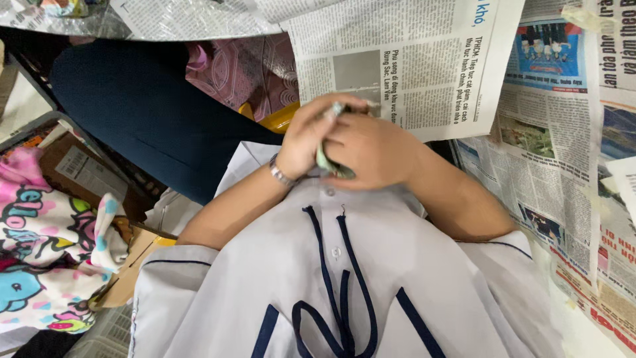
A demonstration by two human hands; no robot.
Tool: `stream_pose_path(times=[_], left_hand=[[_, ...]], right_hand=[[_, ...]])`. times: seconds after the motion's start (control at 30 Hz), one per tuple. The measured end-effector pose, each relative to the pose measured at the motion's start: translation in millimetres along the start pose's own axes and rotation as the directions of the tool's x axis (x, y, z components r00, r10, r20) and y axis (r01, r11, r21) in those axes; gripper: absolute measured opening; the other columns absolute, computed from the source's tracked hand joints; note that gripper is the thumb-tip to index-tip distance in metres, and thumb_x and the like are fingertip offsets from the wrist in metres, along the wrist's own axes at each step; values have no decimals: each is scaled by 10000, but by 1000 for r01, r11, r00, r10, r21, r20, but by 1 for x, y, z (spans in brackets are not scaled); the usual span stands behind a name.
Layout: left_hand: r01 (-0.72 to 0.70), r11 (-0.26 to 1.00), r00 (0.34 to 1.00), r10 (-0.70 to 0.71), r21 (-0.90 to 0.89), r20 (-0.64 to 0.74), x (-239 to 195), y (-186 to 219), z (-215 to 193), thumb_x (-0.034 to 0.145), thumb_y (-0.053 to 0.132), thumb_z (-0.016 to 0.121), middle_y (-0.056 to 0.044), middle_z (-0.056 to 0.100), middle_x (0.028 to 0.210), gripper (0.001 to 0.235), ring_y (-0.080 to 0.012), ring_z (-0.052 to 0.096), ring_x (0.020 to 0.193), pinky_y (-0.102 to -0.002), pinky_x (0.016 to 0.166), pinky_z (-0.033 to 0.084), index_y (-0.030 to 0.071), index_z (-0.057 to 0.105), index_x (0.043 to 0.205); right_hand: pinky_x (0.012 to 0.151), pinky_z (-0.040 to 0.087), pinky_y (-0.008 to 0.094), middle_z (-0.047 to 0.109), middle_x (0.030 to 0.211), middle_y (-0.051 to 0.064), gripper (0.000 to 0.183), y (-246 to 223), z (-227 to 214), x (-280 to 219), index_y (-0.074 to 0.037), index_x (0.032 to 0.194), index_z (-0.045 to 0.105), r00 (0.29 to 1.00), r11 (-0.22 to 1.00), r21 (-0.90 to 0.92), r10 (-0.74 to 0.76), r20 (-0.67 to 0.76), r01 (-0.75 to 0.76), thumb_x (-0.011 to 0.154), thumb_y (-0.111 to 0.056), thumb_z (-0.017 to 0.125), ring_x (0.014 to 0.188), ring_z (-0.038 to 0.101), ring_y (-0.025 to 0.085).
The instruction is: The person wraps small cylindrical objects with newspaper, using a small bowl as a mold and green scissors to cut the paper. They roll the newspaper around the bowl, tuck the ends, and place the finished wrapped items on a nearby table.
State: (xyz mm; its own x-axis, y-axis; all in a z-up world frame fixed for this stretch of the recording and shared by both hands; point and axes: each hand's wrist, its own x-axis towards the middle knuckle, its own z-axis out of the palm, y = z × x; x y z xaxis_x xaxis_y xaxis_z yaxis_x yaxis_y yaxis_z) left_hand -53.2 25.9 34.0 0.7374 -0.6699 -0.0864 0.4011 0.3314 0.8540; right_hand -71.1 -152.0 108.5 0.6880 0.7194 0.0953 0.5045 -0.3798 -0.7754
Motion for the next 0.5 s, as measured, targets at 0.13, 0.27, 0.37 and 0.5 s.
stream_pose_path(times=[0.13, 0.27, 0.37, 0.5], left_hand=[[48, 789, 983, -146, -612, -110, 4, -26, -2, 1115, 494, 368, -222, 656, 1325, 628, -306, 643, 1230, -437, 1133, 497, -53, 561, 1357], [6, 829, 990, -83, -559, -113, -8, -33, -17, 1141, 324, 405, -213, 607, 1361, 483, -286, 593, 1270, -437, 1194, 447, -65, 539, 1393], [49, 961, 990, -83, -273, -115, -10, -26, -22, 1105, 308, 448, -233, 501, 1526, 541, -317, 501, 1411, -433, 1243, 384, -62, 454, 1500], [57, 942, 996, -75, -331, -39, -10, -6, -17, 1067, 380, 476, -191, 259, 1720, 771, -312, 282, 1614, -425, 1342, 254, 46, 122, 1665]], right_hand=[[901, 516, 425, 636, 1095, 96, 417, 0, -5, 1, -51, 1027, 661, 996, 973, -227, 23, -89, -43, 850, -365, 871, 1047, 613, 296], [1046, 417, 525, 523, 1329, 141, 669, -5, 4, 1, -102, 1272, 541, 945, 910, -409, -74, -319, -67, 847, -466, 908, 1228, 530, 338], [1180, 286, 588, 368, 1521, 216, 948, -5, 11, 6, -100, 1443, 374, 946, 933, -348, -30, -324, -90, 775, -503, 913, 1413, 413, 394], [1293, 207, 604, 291, 1636, 282, 1134, -4, 11, 12, 90, 1572, 268, 980, 969, -181, 146, -137, -170, 796, -450, 893, 1545, 323, 415]])
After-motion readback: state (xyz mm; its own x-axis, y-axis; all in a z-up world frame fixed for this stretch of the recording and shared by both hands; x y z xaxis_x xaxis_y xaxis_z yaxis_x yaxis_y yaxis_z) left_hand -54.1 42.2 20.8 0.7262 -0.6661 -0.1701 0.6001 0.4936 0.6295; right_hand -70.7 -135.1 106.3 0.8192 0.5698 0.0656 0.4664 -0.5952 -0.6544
